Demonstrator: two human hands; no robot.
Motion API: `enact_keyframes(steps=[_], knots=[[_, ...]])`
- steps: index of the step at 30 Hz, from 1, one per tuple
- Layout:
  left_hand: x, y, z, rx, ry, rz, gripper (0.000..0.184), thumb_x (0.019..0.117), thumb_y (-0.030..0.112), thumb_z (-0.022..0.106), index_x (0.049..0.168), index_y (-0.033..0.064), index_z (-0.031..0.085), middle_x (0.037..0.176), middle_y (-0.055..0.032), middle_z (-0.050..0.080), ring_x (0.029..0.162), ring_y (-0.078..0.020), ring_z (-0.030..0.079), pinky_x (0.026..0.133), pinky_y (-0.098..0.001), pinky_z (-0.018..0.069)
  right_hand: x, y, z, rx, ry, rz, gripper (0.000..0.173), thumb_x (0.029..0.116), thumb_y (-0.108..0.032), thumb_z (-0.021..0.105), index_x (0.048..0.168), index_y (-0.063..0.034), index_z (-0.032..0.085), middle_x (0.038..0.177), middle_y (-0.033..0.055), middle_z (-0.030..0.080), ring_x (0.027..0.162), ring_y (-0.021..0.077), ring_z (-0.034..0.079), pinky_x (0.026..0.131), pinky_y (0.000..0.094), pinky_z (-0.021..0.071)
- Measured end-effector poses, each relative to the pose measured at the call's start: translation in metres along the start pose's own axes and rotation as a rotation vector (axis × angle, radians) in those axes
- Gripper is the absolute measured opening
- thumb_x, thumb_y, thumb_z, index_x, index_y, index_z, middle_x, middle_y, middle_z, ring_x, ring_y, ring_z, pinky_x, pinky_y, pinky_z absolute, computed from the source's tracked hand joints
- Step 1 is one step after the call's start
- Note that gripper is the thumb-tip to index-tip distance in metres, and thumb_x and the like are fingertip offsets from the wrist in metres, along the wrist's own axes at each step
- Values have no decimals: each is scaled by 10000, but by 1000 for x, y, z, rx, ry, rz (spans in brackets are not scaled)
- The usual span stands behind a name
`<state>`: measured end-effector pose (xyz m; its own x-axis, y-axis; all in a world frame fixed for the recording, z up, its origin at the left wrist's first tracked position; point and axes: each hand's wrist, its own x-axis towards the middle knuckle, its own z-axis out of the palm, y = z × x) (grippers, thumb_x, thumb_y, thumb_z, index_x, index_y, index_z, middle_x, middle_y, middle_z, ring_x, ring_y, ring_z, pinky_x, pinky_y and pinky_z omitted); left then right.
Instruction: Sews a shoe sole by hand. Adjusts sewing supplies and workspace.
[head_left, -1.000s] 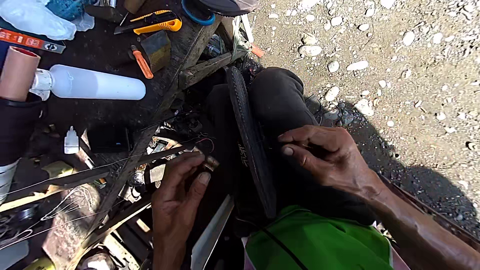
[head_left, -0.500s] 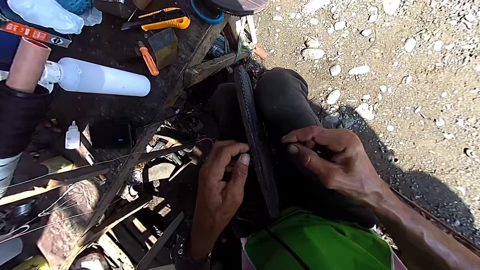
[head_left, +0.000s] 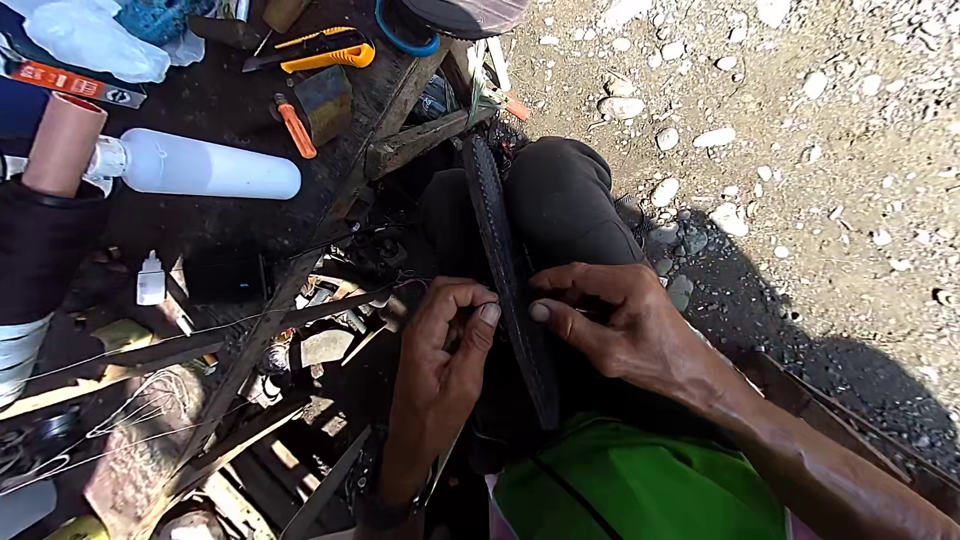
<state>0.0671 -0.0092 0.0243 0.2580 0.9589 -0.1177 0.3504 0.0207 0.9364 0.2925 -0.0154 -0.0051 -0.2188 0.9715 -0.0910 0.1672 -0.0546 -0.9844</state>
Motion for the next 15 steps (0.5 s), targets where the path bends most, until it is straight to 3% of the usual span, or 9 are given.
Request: enact_keyframes(steps=[3, 5, 7, 9, 11, 13, 15], knots=[[0, 0, 0, -5, 7, -1, 163, 1033, 170, 574, 1065, 43, 670, 1014, -34, 639, 752, -91, 616, 620, -222, 546, 10, 3, 17, 30, 66, -8, 169, 980, -215, 651, 971, -93, 768, 742, -64, 684, 634, -26, 587, 570, 169, 490], [0, -2, -2, -4, -6, -7, 169, 1032, 180, 576, 1062, 46, 675, 1008, -28, 640, 753, -84, 615, 622, -217, 543, 12, -1, 14, 192, 37, 17, 122, 948, -138, 648, 909, -78, 746, 695, -78, 639, 592, -46, 543, 522, 133, 440], [0, -4, -3, -4, -26, -4, 168, 1035, 181, 570, 1056, 47, 669, 997, -23, 635, 744, -73, 606, 613, -210, 534, 8, -3, 0, 516, -88, 63, 104, 960, -110, 647, 920, -56, 726, 679, -84, 606, 548, -47, 511, 478, 119, 414], [2, -5, -3, -4, -33, -2, 164, 1039, 186, 567, 1055, 53, 662, 984, -11, 629, 739, -60, 599, 609, -200, 528, 1, 0, -15, 754, -234, 68, 126, 989, -188, 661, 954, -76, 707, 672, -90, 601, 529, -40, 518, 469, 132, 428], [2, -5, -4, -16, -34, -6, 164, 1037, 186, 570, 1055, 54, 665, 975, -5, 632, 732, -56, 594, 606, -197, 521, -6, -1, -27, 657, -197, 12, 150, 1011, -208, 644, 981, -74, 706, 716, -89, 623, 573, -48, 539, 495, 119, 440], [2, -4, -5, -25, -39, -4, 166, 1036, 185, 569, 1059, 54, 668, 978, -7, 635, 737, -60, 598, 611, -199, 522, -7, -3, -31, 353, -43, -59, 172, 1029, -170, 618, 1034, -35, 724, 800, -59, 675, 654, -36, 576, 551, 120, 469], [2, -4, -5, -38, -42, -3, 169, 1037, 189, 571, 1061, 54, 669, 979, -8, 635, 737, -67, 597, 613, -205, 521, -5, -4, -28, 188, -12, -51, 225, 1036, -204, 614, 1083, -23, 739, 836, -43, 699, 674, -30, 583, 565, 130, 474]])
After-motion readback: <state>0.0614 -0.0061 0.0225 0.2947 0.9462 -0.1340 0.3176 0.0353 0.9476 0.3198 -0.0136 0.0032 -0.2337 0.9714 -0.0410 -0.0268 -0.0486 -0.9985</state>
